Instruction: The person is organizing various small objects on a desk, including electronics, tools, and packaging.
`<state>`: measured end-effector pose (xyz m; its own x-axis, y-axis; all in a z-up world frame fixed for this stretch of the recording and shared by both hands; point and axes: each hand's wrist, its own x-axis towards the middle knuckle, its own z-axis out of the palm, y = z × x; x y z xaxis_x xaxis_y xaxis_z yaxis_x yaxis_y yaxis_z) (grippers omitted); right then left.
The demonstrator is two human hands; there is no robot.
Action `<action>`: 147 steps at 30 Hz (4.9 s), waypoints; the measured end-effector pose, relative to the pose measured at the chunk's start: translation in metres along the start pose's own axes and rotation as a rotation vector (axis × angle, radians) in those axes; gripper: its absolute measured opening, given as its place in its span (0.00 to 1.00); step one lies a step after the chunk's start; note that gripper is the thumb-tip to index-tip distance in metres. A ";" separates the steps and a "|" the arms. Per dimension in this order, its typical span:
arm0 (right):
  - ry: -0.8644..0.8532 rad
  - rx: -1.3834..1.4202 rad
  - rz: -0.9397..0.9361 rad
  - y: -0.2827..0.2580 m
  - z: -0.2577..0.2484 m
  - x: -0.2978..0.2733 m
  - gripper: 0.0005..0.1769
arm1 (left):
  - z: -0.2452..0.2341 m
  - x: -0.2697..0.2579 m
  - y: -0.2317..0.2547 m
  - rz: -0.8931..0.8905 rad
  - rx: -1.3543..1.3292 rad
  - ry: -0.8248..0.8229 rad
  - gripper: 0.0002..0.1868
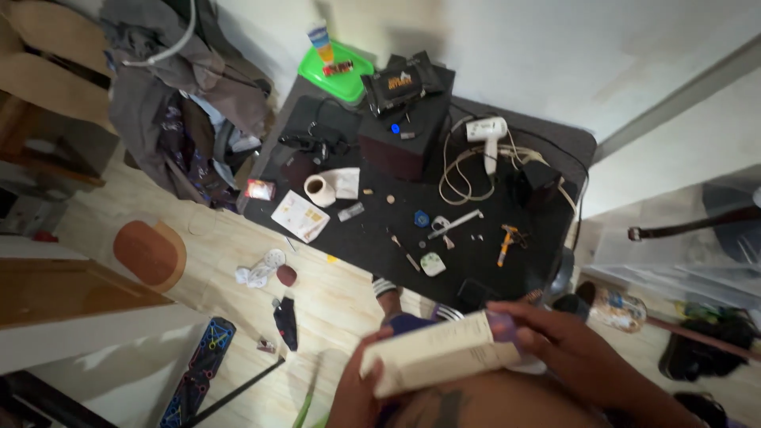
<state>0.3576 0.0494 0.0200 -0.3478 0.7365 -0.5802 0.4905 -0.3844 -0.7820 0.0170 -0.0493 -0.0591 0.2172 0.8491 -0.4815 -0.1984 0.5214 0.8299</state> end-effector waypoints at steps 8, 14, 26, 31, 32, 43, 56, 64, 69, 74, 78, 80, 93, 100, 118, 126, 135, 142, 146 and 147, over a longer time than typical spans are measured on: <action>0.052 -0.168 0.068 -0.063 0.005 0.003 0.31 | 0.034 0.020 0.052 -0.017 -0.551 0.139 0.19; 0.033 0.088 0.113 -0.089 0.009 -0.016 0.30 | 0.045 0.025 0.052 -0.004 -0.653 0.046 0.22; 0.101 -0.101 -0.053 -0.067 0.015 -0.026 0.34 | 0.047 0.043 0.035 -0.070 -0.664 0.199 0.21; 0.281 -0.296 -0.305 -0.055 0.023 -0.037 0.28 | 0.059 0.034 0.045 -0.172 -0.643 0.352 0.23; 0.276 -0.295 -0.293 -0.049 0.022 -0.042 0.28 | 0.060 0.030 0.044 -0.185 -0.645 0.354 0.23; 0.389 -0.353 -0.580 -0.047 0.030 -0.044 0.31 | 0.069 0.029 0.046 -0.061 -0.634 0.399 0.24; 0.199 0.278 -0.339 -0.051 0.017 -0.045 0.37 | 0.059 0.029 0.052 0.000 -0.680 0.318 0.23; 0.286 -0.160 -1.055 -0.036 0.022 -0.032 0.28 | 0.055 0.028 0.049 -0.175 -0.692 0.327 0.24; 0.231 -0.225 -0.990 -0.059 0.025 -0.037 0.23 | 0.057 0.025 0.063 -0.169 -0.651 0.298 0.22; 0.197 -0.143 -0.984 -0.060 0.020 -0.036 0.20 | 0.057 0.026 0.069 -0.226 -0.624 0.310 0.22; 0.229 -0.151 -1.076 -0.068 0.016 -0.041 0.16 | 0.054 0.026 0.068 -0.251 -0.646 0.283 0.22; 0.240 -0.181 -1.072 -0.065 0.014 -0.041 0.15 | 0.053 0.026 0.068 -0.263 -0.660 0.282 0.22; 0.065 -0.052 -0.979 -0.070 0.003 -0.036 0.15 | 0.050 0.029 0.064 -0.343 -0.616 0.299 0.20; -0.187 -0.148 -0.906 -0.081 -0.013 -0.048 0.14 | 0.051 0.018 0.073 -0.331 -0.581 0.208 0.18; -0.057 -0.345 -1.034 -0.091 0.000 -0.054 0.07 | 0.050 0.014 0.091 -0.443 -0.392 0.150 0.21; -0.069 -0.319 -1.039 -0.114 -0.002 -0.057 0.07 | 0.044 0.011 0.089 -0.427 -0.398 0.127 0.20; 0.147 -0.733 -1.150 -0.110 -0.002 -0.070 0.10 | 0.025 0.014 0.064 -0.203 -0.197 0.072 0.21; 0.156 -0.570 -1.003 -0.088 -0.003 -0.071 0.08 | 0.021 0.013 0.060 -0.245 -0.145 0.101 0.19; 0.016 -0.742 -0.917 -0.062 -0.015 -0.060 0.11 | 0.028 0.011 0.074 -0.179 -0.106 0.122 0.20; -0.037 -0.643 -0.799 -0.057 -0.015 -0.054 0.13 | 0.029 0.012 0.075 -0.234 -0.131 0.125 0.18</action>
<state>0.3604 0.0398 0.0992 -0.7797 0.6248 0.0411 0.4366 0.5895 -0.6796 0.0324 -0.0025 0.0055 0.1541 0.7043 -0.6930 -0.2798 0.7038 0.6530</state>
